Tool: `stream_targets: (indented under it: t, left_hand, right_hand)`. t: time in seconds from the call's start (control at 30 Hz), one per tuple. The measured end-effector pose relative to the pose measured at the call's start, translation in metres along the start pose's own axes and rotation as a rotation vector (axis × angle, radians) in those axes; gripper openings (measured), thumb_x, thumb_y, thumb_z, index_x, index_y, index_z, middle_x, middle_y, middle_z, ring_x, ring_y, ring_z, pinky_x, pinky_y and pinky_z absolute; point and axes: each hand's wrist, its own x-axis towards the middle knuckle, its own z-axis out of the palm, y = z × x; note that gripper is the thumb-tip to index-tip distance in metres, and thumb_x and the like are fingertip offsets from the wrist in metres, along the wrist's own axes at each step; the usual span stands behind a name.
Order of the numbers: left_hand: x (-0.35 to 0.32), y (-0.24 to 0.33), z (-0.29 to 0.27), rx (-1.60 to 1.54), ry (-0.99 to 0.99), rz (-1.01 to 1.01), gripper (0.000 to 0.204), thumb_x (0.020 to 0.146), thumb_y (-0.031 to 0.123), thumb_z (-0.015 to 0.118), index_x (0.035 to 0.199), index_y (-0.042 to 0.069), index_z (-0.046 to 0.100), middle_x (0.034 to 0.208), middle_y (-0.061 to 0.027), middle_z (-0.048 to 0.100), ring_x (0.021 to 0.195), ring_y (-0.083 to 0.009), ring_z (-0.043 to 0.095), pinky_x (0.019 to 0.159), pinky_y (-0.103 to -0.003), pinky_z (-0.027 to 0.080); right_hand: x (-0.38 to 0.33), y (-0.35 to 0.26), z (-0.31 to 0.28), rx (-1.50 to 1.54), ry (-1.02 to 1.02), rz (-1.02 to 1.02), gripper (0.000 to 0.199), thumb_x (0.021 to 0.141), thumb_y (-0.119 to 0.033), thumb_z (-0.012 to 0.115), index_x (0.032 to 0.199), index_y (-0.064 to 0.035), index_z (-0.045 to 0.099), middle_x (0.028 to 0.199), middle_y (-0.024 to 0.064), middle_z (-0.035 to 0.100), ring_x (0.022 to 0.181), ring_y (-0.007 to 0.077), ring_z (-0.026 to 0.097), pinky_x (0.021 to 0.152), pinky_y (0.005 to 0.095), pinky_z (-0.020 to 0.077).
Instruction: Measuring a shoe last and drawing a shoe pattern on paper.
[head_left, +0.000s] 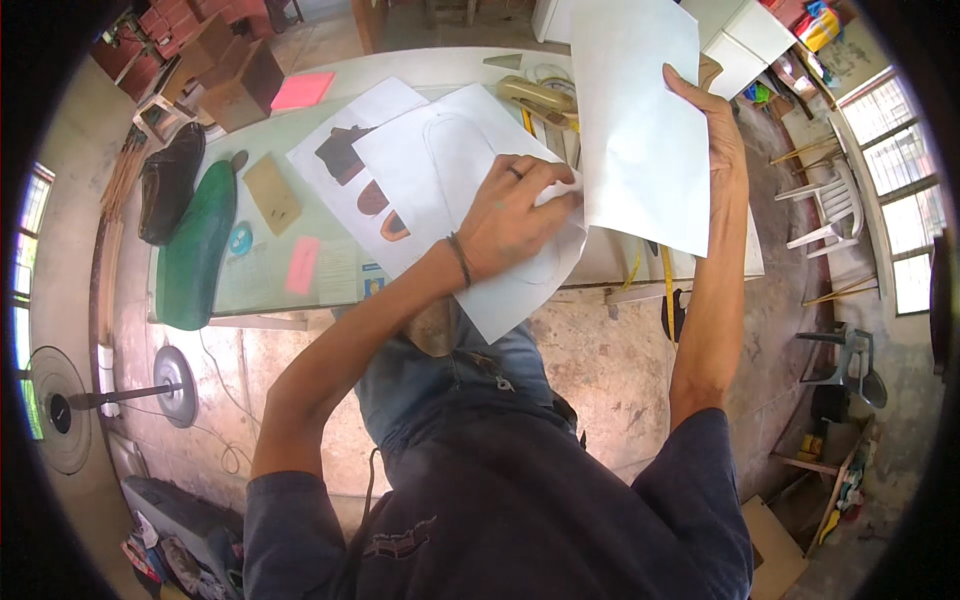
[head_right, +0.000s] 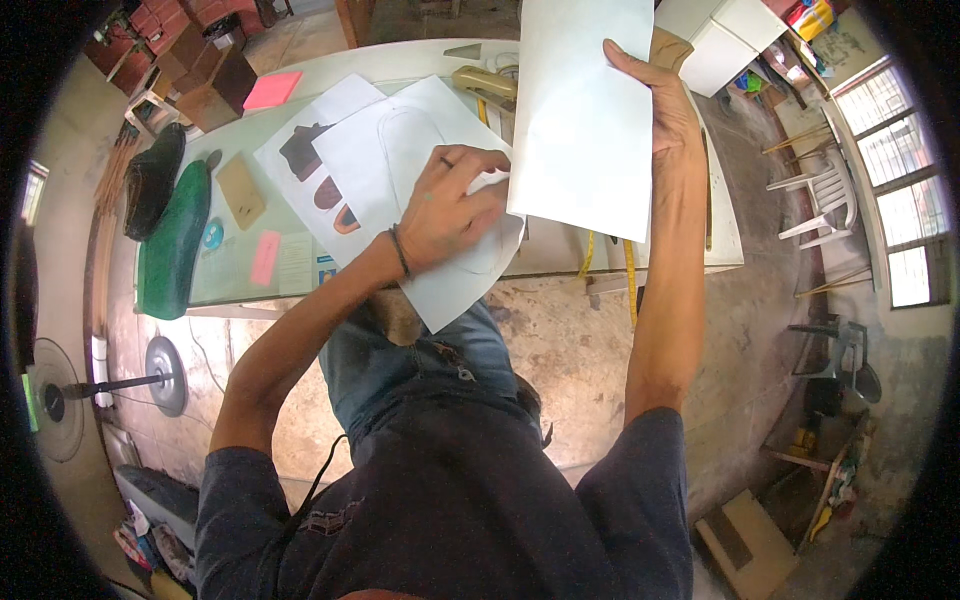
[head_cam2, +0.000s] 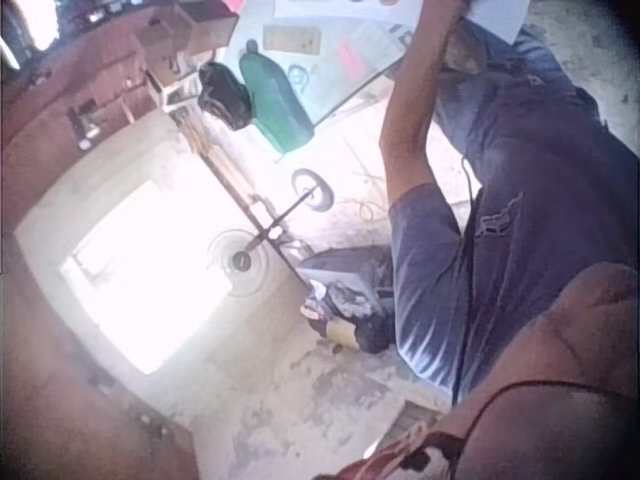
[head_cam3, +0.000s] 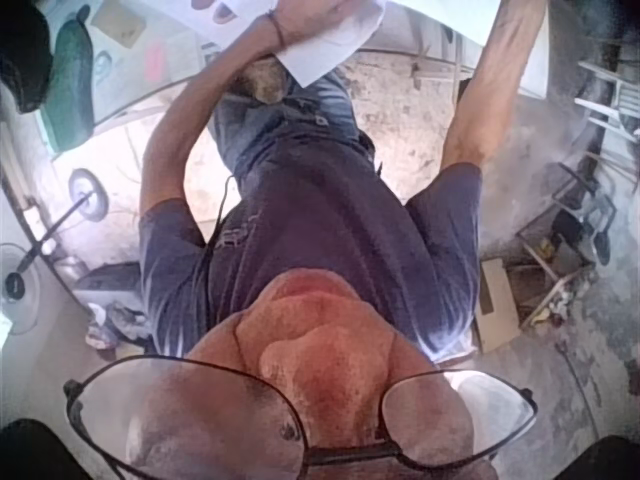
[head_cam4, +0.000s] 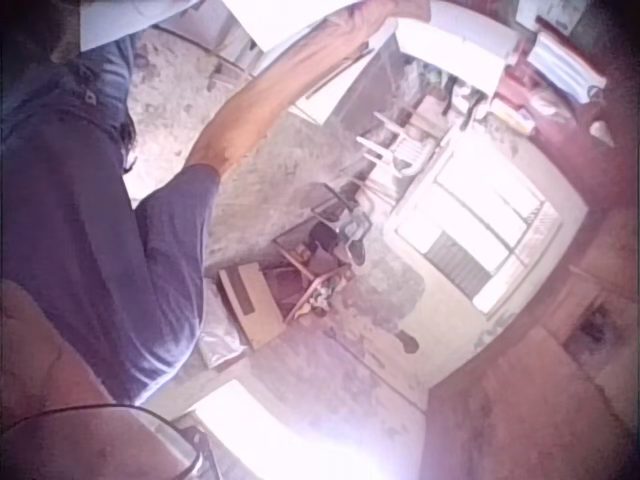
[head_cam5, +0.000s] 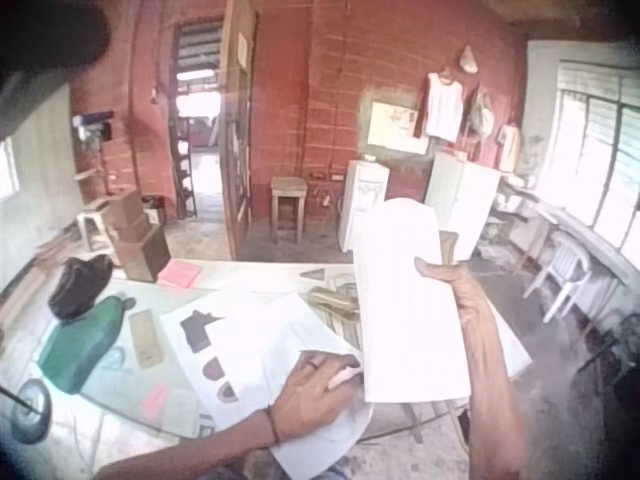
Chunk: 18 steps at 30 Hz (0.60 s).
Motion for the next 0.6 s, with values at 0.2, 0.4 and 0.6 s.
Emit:
stream_targets:
  t: [0.2,0.4,0.6]
  left_hand:
    - [0.008,0.004,-0.053,-0.209,0.232,-0.129,0.022,0.075,-0.006,0.064,0.093,0.005,0.06,0.115,-0.0118,0.068,0.101,-0.0282,0.063,0.089,-0.04,0.048]
    - [0.127,0.021,-0.202,0.436,0.513,0.111,0.016,0.084,0.006,0.063,0.098,0.002,0.057,0.079,-0.0131,0.06,0.064,-0.0249,0.06,0.059,-0.037,0.048]
    - [0.18,0.052,-0.227,0.354,0.486,0.175,0.014,0.081,-0.004,0.057,0.09,0.0,0.047,0.077,-0.0182,0.049,0.063,-0.0278,0.054,0.059,-0.039,0.044]
  right_hand:
    - [-0.004,0.006,0.002,-0.19,0.058,0.009,0.05,0.082,-0.031,0.083,0.109,0.0075,0.067,0.088,0.0139,0.07,0.069,0.0205,0.07,0.064,0.03,0.0588]
    - [-0.01,-0.014,0.024,-1.504,0.17,-0.095,0.066,0.092,-0.059,0.065,0.123,-0.0007,0.066,0.099,0.0108,0.073,0.086,0.0288,0.069,0.079,0.0395,0.0542]
    - [-0.018,-0.027,0.087,-0.398,0.023,-0.731,0.059,0.097,-0.048,0.062,0.134,-0.0018,0.057,0.118,0.0134,0.065,0.101,0.0298,0.067,0.084,0.0395,0.0563]
